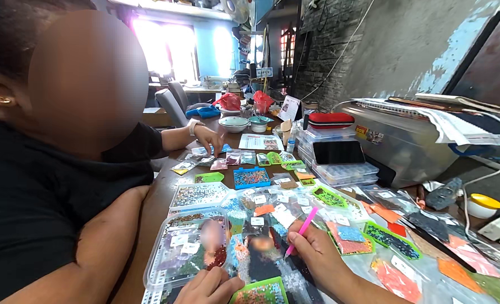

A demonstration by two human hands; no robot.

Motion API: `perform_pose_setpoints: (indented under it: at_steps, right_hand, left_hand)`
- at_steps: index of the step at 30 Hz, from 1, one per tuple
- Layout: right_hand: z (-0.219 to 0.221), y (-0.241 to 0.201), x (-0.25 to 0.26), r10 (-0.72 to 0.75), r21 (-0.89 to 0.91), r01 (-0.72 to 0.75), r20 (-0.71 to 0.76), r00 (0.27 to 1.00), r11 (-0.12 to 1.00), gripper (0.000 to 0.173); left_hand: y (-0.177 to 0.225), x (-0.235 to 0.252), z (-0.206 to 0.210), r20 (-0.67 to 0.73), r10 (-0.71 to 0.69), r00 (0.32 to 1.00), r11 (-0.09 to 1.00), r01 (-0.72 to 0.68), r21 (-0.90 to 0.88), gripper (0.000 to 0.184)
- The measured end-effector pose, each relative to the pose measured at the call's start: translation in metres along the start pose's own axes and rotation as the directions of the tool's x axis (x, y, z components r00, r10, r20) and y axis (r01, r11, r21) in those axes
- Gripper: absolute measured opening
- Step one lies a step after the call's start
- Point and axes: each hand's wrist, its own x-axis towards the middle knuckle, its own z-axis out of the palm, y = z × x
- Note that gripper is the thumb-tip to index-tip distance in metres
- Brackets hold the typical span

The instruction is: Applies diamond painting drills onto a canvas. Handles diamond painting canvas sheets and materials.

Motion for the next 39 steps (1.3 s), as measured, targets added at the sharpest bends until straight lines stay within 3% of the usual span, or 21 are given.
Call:
perform_pose_setpoints:
  at_steps: [39]
  right_hand:
    - [-0.0003, -0.0018, -0.0001, 0.056, 0.062, -0.056, -0.009, 0.998, 0.997, 0.021]
  left_hand:
    - [0.0020, -0.0013, -0.0008, 0.005, -0.013, 1.000, 1.000, 0.013, -0.015, 0.047]
